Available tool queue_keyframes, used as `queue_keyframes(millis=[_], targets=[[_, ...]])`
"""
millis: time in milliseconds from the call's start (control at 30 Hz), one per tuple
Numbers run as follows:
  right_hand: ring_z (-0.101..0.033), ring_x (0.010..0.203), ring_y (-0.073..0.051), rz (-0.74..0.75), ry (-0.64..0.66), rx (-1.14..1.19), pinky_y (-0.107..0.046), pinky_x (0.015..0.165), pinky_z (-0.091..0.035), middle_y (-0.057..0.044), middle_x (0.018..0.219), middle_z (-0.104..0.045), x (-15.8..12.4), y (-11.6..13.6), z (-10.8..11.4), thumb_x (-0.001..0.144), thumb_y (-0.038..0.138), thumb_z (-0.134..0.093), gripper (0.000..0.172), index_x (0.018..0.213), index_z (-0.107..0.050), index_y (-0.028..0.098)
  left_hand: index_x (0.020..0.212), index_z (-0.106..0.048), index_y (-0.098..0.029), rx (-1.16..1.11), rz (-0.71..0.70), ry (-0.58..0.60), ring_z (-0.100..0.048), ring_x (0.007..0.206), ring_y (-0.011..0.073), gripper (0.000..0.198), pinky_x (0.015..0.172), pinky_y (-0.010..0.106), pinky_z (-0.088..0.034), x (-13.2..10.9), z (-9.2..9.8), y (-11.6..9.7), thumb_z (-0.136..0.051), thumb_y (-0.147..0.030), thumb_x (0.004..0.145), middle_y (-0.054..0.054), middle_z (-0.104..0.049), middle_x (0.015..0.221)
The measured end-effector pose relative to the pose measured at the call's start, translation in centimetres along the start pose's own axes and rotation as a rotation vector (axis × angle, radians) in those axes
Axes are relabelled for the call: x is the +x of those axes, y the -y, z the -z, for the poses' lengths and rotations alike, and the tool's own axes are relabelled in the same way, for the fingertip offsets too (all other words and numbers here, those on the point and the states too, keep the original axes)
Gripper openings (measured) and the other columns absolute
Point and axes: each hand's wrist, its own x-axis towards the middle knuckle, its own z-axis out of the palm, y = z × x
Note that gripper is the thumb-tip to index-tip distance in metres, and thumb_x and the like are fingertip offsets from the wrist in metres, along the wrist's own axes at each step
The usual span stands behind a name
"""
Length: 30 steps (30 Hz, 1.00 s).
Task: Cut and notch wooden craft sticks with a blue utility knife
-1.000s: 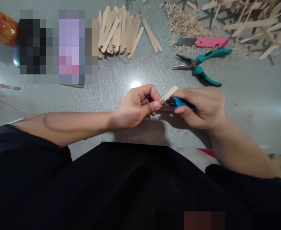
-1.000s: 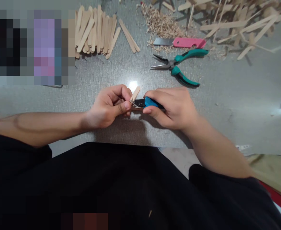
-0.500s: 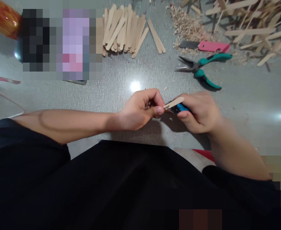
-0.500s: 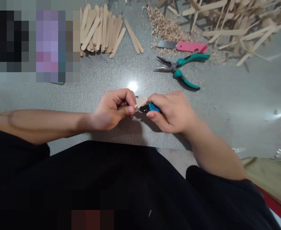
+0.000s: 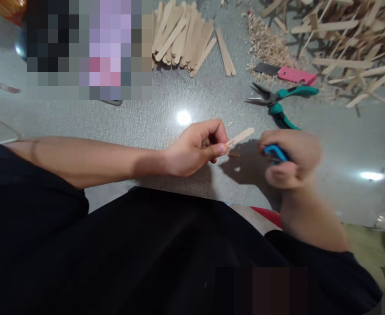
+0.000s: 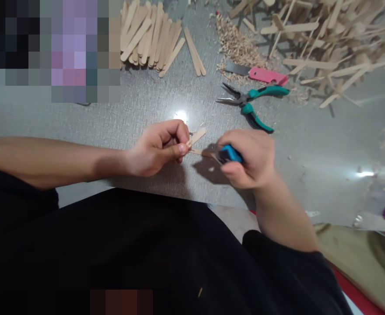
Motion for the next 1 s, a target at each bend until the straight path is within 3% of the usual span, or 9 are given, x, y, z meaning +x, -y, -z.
queue_keyframes(millis=[67, 267, 400, 767, 1000], targets=[[-0.061, 0.057, -0.02, 0.107, -0.029, -0.044, -0.038, 0.058, -0.042, 0.001, 0.07, -0.068, 0.3, -0.3, -0.5, 0.123, 0.077, -0.051, 0.055, 0.1, -0.068, 0.03, 0.089, -0.065, -0.022, -0.02, 0.02, 0.011, -0.059, 0.06, 0.0093, 0.054, 0.056, 0.024, -0.051, -0.1, -0.1, -0.1, -0.109, -0.054, 0.089, -0.004, -0.065, 0.076], [-0.054, 0.053, -0.017, 0.058, -0.073, -0.009, -0.037, 0.055, -0.035, 0.003, 0.066, -0.059, 0.7, -0.1, -1.4, 0.126, 0.071, -0.053, 0.054, 0.101, -0.071, 0.027, 0.092, -0.066, -0.022, -0.033, 0.048, -0.004, -0.065, 0.06, 0.0104, 0.058, 0.057, 0.024, -0.057, -0.3, 0.4, -0.1, -0.112, -0.058, 0.086, -0.002, -0.069, 0.078], [-0.053, 0.053, -0.018, 0.013, -0.09, -0.036, -0.039, 0.055, -0.033, 0.003, 0.065, -0.057, 0.8, 0.6, -1.3, 0.126, 0.071, -0.051, 0.055, 0.097, -0.07, 0.028, 0.091, -0.065, -0.022, -0.043, 0.032, -0.001, -0.065, 0.059, 0.0101, 0.06, 0.056, 0.023, -0.057, -0.1, 0.5, 0.0, -0.112, -0.06, 0.086, -0.003, -0.068, 0.075], [-0.055, 0.06, -0.019, -0.124, 0.02, -0.042, -0.041, 0.06, -0.035, 0.0, 0.07, -0.059, 0.7, 1.1, -1.3, 0.126, 0.073, -0.051, 0.057, 0.093, -0.064, 0.028, 0.09, -0.063, -0.022, -0.004, 0.016, 0.035, -0.066, 0.059, 0.0094, 0.061, 0.056, 0.022, -0.058, 0.2, 0.7, 0.0, -0.111, -0.06, 0.087, -0.004, -0.067, 0.075], [-0.054, 0.057, -0.016, -0.081, -0.014, -0.045, -0.038, 0.058, -0.034, 0.001, 0.068, -0.062, 0.8, 0.8, -1.3, 0.125, 0.075, -0.053, 0.061, 0.093, -0.069, 0.025, 0.09, -0.062, -0.022, -0.005, 0.016, 0.046, -0.067, 0.059, 0.0087, 0.062, 0.056, 0.021, -0.059, 0.2, 0.7, -0.1, -0.11, -0.061, 0.089, -0.004, -0.066, 0.077]])
